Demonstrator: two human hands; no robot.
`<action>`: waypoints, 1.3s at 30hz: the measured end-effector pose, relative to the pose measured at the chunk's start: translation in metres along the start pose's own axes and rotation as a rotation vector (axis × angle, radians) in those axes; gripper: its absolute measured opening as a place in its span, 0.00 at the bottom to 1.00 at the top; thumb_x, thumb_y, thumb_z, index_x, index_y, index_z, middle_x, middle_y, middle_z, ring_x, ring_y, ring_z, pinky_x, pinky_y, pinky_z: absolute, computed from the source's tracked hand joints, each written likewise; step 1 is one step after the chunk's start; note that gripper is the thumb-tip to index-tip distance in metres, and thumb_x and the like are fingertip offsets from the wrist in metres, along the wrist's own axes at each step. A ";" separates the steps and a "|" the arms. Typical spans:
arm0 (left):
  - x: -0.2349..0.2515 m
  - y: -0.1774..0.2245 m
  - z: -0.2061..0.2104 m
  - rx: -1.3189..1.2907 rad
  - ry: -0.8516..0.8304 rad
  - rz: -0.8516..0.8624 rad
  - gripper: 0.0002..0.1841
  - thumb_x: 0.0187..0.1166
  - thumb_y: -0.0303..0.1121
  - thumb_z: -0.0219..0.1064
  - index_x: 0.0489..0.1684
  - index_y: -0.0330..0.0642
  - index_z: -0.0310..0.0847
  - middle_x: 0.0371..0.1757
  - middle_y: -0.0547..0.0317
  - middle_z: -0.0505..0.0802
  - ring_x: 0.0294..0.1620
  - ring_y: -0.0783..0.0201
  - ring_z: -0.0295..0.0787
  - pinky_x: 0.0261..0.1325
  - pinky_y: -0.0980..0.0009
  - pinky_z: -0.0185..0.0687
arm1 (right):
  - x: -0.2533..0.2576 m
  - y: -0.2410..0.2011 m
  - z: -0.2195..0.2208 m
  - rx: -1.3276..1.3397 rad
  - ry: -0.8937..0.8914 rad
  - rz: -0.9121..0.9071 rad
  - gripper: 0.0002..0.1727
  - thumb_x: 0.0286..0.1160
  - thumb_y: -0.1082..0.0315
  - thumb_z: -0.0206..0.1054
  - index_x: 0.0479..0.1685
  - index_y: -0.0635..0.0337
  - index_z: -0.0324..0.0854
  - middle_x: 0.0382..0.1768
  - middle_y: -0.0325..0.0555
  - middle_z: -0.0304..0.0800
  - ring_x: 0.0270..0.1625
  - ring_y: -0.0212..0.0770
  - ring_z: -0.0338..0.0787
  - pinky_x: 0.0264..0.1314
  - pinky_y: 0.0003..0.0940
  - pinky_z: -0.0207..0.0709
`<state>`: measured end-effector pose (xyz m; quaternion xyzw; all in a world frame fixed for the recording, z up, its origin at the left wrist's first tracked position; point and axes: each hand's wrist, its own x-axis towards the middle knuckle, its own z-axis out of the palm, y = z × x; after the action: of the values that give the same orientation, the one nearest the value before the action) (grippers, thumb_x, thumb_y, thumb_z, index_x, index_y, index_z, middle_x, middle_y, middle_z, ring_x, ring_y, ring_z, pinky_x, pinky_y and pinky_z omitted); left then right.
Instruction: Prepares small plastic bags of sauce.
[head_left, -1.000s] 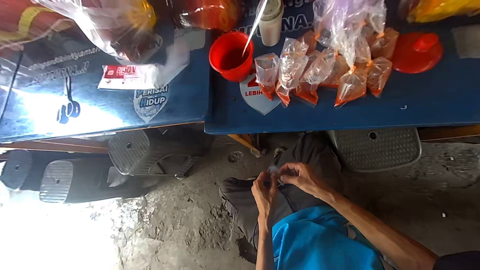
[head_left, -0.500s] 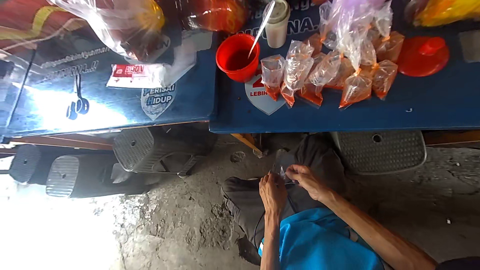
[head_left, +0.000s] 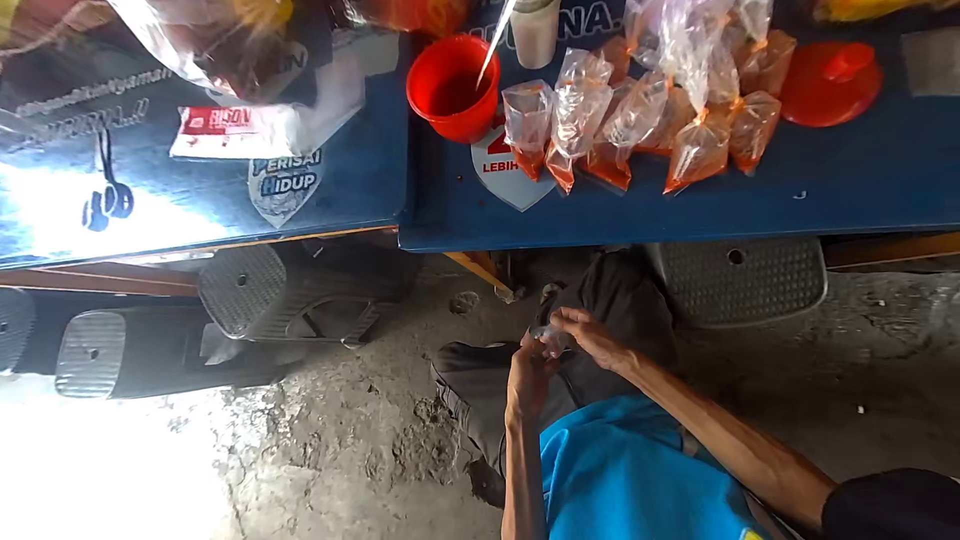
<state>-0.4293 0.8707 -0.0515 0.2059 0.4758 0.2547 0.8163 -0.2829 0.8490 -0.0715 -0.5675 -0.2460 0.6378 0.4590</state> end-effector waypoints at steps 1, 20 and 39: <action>0.000 -0.001 -0.001 0.015 -0.021 -0.012 0.17 0.83 0.28 0.42 0.24 0.47 0.73 0.20 0.68 0.80 0.18 0.76 0.72 0.25 0.80 0.71 | 0.002 0.000 -0.001 -0.020 0.013 -0.007 0.11 0.89 0.69 0.53 0.40 0.61 0.79 0.30 0.35 0.78 0.34 0.27 0.80 0.43 0.25 0.77; 0.004 -0.019 -0.009 -0.249 -0.277 0.130 0.07 0.74 0.35 0.66 0.41 0.47 0.87 0.33 0.64 0.92 0.31 0.74 0.86 0.40 0.76 0.84 | -0.002 0.000 -0.010 -0.029 0.020 -0.016 0.09 0.88 0.66 0.58 0.47 0.60 0.82 0.36 0.35 0.84 0.36 0.26 0.82 0.37 0.23 0.76; 0.014 -0.016 0.009 1.231 0.484 0.857 0.13 0.72 0.31 0.71 0.48 0.30 0.87 0.39 0.43 0.92 0.38 0.50 0.92 0.43 0.52 0.87 | -0.026 -0.016 -0.008 -0.574 0.167 -0.149 0.15 0.76 0.65 0.66 0.53 0.67 0.84 0.41 0.50 0.89 0.42 0.38 0.89 0.49 0.36 0.82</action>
<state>-0.4118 0.8657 -0.0656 0.7252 0.5751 0.2755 0.2597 -0.2723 0.8325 -0.0473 -0.7050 -0.4183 0.4578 0.3441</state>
